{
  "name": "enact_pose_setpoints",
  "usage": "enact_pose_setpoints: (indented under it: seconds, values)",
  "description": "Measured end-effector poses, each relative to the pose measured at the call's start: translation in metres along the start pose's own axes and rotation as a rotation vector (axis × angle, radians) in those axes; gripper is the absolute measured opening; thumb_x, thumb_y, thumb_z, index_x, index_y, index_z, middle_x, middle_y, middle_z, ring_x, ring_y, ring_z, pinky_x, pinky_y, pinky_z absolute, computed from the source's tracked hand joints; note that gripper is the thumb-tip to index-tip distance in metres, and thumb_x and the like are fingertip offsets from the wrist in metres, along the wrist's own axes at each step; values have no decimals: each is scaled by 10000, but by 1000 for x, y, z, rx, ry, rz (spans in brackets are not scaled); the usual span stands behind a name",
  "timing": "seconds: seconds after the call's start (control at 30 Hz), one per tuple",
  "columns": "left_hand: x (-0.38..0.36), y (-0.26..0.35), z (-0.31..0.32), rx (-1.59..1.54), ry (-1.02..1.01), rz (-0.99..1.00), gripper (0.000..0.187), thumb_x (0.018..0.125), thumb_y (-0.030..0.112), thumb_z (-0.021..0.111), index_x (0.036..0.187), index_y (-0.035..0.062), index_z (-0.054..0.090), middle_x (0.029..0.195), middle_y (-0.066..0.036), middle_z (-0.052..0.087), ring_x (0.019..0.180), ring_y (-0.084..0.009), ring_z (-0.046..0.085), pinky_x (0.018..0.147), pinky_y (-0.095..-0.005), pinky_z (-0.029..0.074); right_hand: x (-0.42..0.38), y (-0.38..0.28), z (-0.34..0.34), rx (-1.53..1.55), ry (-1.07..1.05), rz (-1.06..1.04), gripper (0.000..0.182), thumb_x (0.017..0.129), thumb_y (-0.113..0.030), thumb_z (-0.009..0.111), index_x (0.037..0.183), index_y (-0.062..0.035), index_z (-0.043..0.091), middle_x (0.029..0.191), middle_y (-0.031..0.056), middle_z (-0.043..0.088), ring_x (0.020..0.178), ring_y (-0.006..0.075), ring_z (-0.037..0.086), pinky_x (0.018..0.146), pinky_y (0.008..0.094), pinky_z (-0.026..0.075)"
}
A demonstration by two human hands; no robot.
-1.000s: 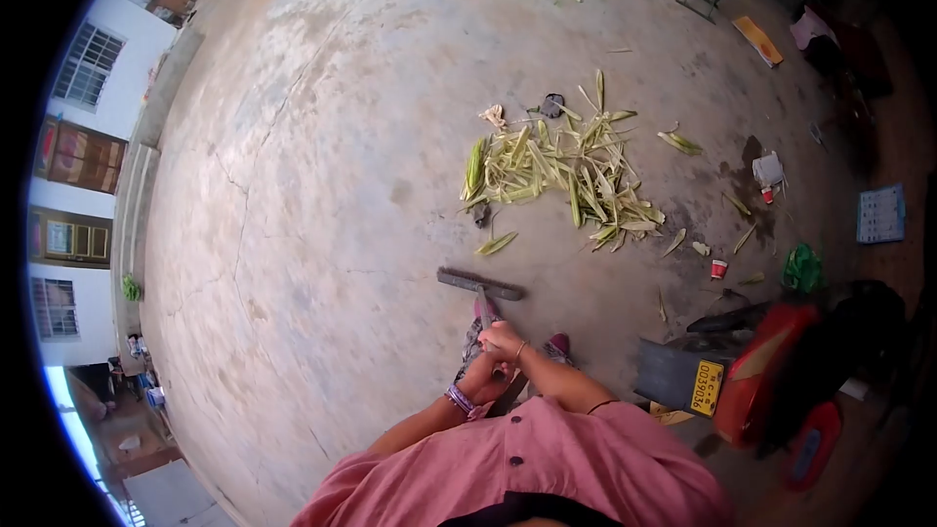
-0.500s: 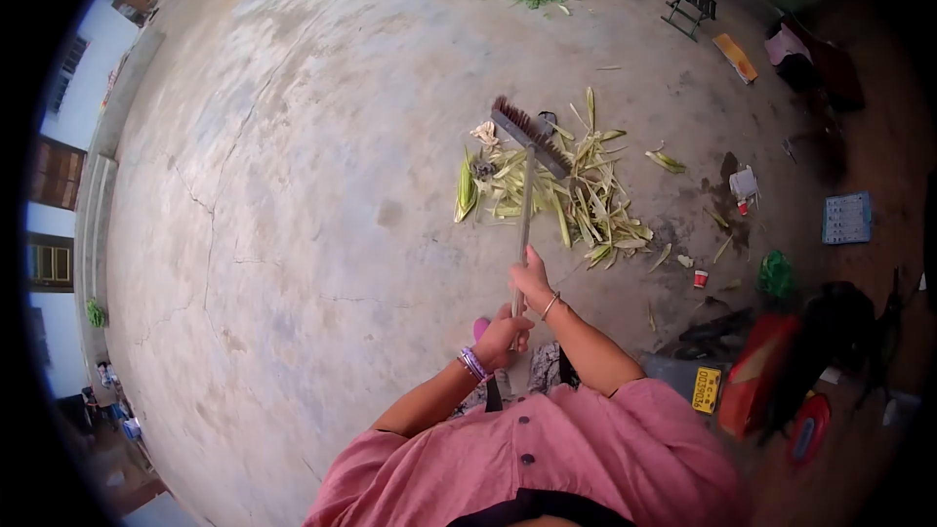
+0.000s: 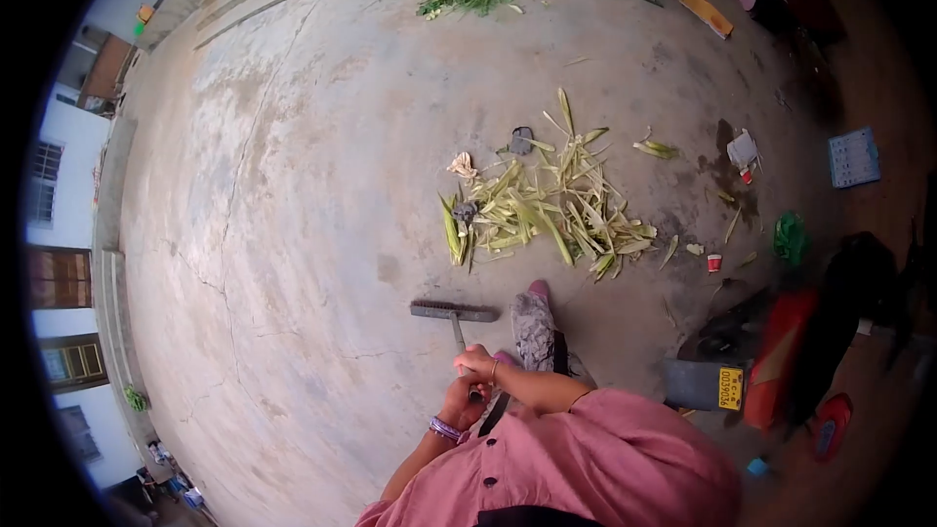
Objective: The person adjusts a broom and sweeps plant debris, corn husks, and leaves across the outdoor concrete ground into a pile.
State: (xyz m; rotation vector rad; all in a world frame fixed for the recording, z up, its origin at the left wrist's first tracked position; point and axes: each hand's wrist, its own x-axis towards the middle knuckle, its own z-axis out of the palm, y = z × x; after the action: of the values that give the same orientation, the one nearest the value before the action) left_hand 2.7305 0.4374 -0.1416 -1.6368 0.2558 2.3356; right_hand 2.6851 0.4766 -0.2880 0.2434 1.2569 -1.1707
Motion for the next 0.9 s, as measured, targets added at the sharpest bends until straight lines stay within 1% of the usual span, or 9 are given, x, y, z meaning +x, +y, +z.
enact_pose_setpoints:
  seconds: [0.13, 0.37, 0.43, 0.47, 0.6, 0.73, 0.8, 0.87, 0.9]
  values:
    - [39, 33, 81, 142, -120, 18, 85, 762, 24, 470, 737, 69, 403, 602, 13, 394, 482, -64, 377, 413, -164, 334, 14, -81, -68, 178, 99, -146, 123, 624, -119, 604, 566, -31, 539, 537, 50, 524, 470, 134, 485, 413, 292, 368]
    - [63, 51, 231, 460, -322, 251, 78, 754, 86, 505, 803, 66, 448, 638, -6, 441, 499, -91, 411, 419, -216, 339, -16, -222, -177, 348, 289, -499, 132, 668, -44, 567, 764, -33, 478, 601, 37, 470, 455, 135, 467, 402, 277, 381]
    - [48, 34, 251, 538, -327, 245, 81, 762, 96, 499, 814, 71, 442, 642, -11, 444, 497, -99, 420, 416, -220, 345, -53, -240, -188, 461, 239, -587, 285, 697, -41, 563, 968, -31, 476, 600, 38, 463, 456, 126, 463, 401, 268, 384]
    - [39, 26, 257, 590, -317, 262, 85, 770, 106, 494, 826, 76, 437, 647, -16, 446, 494, -106, 429, 413, -225, 352, -71, -242, -191, 476, 254, -598, 285, 697, -41, 563, 968, -31, 476, 600, 38, 463, 456, 126, 463, 401, 268, 384]
    - [19, -3, 250, 722, -424, 94, 165, 772, 105, 489, 922, 80, 425, 695, -50, 483, 513, -149, 485, 433, -283, 432, -131, -210, -195, 746, 321, -694, 562, 768, -64, 548, 1264, -77, 283, 672, 31, 475, 467, 106, 454, 392, 254, 383]
    - [19, -22, 249, 826, -498, -133, 208, 755, 77, 491, 957, 74, 443, 691, -23, 479, 527, -134, 481, 463, -256, 421, -163, -153, -196, 1078, 372, -774, 290, 783, -67, 533, 1042, -81, 402, 702, 34, 472, 512, 88, 450, 448, 228, 400]
    - [18, -23, 263, 1129, -549, -320, 229, 760, 76, 489, 983, 82, 441, 714, -26, 488, 577, -138, 499, 499, -256, 418, -183, -135, -199, 1128, 415, -760, 202, 797, -91, 513, 957, -94, 391, 702, 31, 468, 549, 103, 469, 488, 231, 413]
    - [34, -16, 270, 1181, -509, -314, 226, 733, 60, 520, 955, 62, 478, 721, -49, 487, 637, -144, 509, 524, -265, 411, -187, -119, -188, 1180, 508, -762, 165, 800, -112, 513, 930, -84, 416, 694, 40, 477, 561, 116, 476, 499, 239, 419]
    - [66, -9, 263, 1580, -1017, 70, 225, 709, 39, 532, 932, 46, 499, 733, -68, 489, 664, -153, 512, 539, -268, 409, -190, -113, -186, 1193, 595, -758, 137, 803, -133, 512, 904, -74, 440, 685, 49, 486, 573, 128, 484, 510, 247, 425]
